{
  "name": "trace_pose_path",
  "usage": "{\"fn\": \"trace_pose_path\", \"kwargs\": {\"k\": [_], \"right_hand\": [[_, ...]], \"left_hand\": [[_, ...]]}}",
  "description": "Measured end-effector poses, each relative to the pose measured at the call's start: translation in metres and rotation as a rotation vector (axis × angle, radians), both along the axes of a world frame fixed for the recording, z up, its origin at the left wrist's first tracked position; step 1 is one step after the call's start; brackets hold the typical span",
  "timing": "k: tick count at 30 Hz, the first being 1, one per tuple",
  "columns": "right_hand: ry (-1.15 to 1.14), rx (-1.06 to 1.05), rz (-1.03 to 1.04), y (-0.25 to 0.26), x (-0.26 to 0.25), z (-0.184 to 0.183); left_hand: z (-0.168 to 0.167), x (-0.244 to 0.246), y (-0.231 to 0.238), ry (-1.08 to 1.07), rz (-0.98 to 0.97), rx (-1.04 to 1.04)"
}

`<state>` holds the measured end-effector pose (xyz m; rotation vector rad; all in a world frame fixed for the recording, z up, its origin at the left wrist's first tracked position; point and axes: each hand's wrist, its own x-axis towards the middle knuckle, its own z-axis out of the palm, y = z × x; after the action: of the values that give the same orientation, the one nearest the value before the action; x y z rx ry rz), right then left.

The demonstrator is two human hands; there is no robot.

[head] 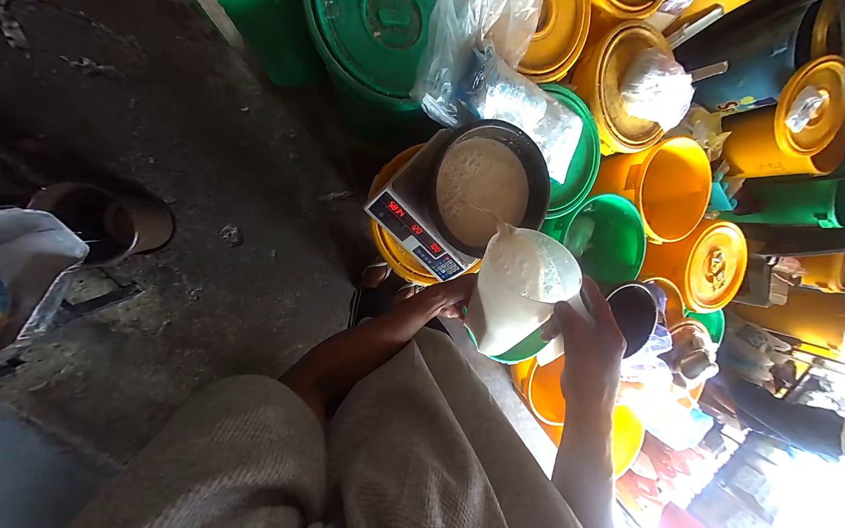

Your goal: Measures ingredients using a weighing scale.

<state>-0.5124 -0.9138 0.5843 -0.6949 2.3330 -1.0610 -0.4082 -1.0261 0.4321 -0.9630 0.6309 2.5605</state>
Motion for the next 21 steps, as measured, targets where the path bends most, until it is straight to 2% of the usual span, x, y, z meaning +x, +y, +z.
{"fn": "trace_pose_path", "kwargs": {"k": [6,10,12,15,18,21], "right_hand": [[0.008,0.007,0.014,0.0,0.0,0.001],[0.006,0.007,0.005,0.0,-0.001,0.0],[0.013,0.012,0.005,0.0,-0.001,0.0],[0.02,0.03,0.001,-0.001,-0.001,0.001],[0.019,0.035,-0.006,-0.001,-0.001,0.001],[0.021,0.038,-0.008,-0.001,-0.002,0.001]], "left_hand": [[0.007,-0.001,-0.004,-0.012,-0.014,-0.018],[-0.004,0.004,-0.005,0.121,0.008,0.025],[0.01,-0.001,-0.006,-0.005,-0.023,-0.026],[-0.012,-0.006,0.001,0.02,-0.036,0.011],[0.009,-0.003,-0.006,-0.003,-0.05,-0.026],[0.009,-0.002,-0.007,0.007,-0.046,-0.017]]}}
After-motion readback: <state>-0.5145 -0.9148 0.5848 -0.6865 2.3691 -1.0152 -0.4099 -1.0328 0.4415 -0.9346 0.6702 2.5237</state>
